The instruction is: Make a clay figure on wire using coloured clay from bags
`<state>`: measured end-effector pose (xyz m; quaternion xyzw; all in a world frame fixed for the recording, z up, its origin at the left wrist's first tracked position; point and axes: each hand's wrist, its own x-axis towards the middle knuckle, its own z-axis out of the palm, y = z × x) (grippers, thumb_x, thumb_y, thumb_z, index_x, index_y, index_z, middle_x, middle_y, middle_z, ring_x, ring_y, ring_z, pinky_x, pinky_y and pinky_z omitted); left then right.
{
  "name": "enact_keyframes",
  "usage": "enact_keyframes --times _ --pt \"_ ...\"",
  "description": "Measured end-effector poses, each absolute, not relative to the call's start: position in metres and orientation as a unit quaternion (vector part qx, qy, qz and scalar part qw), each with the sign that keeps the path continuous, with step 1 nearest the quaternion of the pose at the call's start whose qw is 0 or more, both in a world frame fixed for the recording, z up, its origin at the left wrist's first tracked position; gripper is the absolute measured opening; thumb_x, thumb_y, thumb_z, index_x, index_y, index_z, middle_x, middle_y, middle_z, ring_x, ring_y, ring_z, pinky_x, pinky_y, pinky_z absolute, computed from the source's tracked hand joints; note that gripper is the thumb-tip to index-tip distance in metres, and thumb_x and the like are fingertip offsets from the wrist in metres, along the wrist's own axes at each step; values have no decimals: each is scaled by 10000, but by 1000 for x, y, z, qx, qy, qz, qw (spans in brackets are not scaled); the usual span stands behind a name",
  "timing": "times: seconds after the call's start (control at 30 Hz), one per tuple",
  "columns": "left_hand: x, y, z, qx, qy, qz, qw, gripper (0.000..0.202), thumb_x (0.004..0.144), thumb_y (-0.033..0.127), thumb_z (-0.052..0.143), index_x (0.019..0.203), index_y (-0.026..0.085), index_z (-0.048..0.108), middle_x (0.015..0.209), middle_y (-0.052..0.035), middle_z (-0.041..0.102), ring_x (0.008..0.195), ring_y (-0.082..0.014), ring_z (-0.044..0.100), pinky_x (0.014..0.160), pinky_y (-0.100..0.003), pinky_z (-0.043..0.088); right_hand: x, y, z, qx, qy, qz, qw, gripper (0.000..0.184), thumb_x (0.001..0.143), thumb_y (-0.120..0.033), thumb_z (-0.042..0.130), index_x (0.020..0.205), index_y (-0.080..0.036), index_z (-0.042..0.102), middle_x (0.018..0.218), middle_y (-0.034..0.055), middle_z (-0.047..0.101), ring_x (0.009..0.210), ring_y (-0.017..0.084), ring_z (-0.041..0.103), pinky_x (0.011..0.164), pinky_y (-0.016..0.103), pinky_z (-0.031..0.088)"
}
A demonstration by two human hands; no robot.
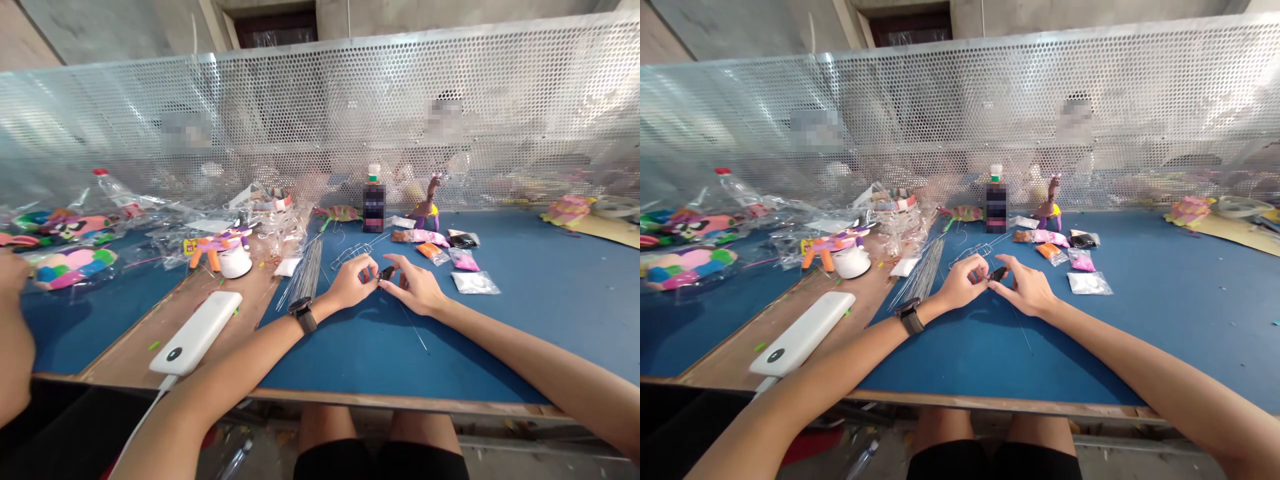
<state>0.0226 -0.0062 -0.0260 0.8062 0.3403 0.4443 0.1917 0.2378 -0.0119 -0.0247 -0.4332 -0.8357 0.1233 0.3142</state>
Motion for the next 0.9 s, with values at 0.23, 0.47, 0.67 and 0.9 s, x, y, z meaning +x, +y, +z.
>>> enact_keyframes --times 0.23,0.47,0.67,0.9 --pt "27 -12 -31 840 319 420 126 186 870 152 637 757 198 497 790 10 576 665 -116 497 632 -240 403 235 -12 -23 -410 -863 100 277 390 1013 -597 524 1097 -232 631 913 41 717 657 162 636 592 270 399" --pt "27 -12 -31 828 346 423 129 235 882 228 662 741 201 476 716 35 528 612 -105 457 590 -240 365 235 -10 -28 -413 -859 118 278 340 1037 -558 482 995 -232 566 791 25 687 666 189 633 605 281 383" --pt "27 -16 -30 831 358 408 122 192 887 258 659 776 201 513 725 32 548 599 -104 452 591 -242 365 237 -9 -26 -379 -858 175 300 331 1031 -549 492 949 -232 540 732 -1 657 632 173 607 609 277 404" --pt "27 -17 -28 829 360 407 131 172 871 242 662 774 202 526 723 31 565 586 -102 449 589 -246 364 237 -12 -22 -381 -857 188 292 305 1061 -521 430 968 -246 527 732 -13 665 620 180 620 612 283 398"
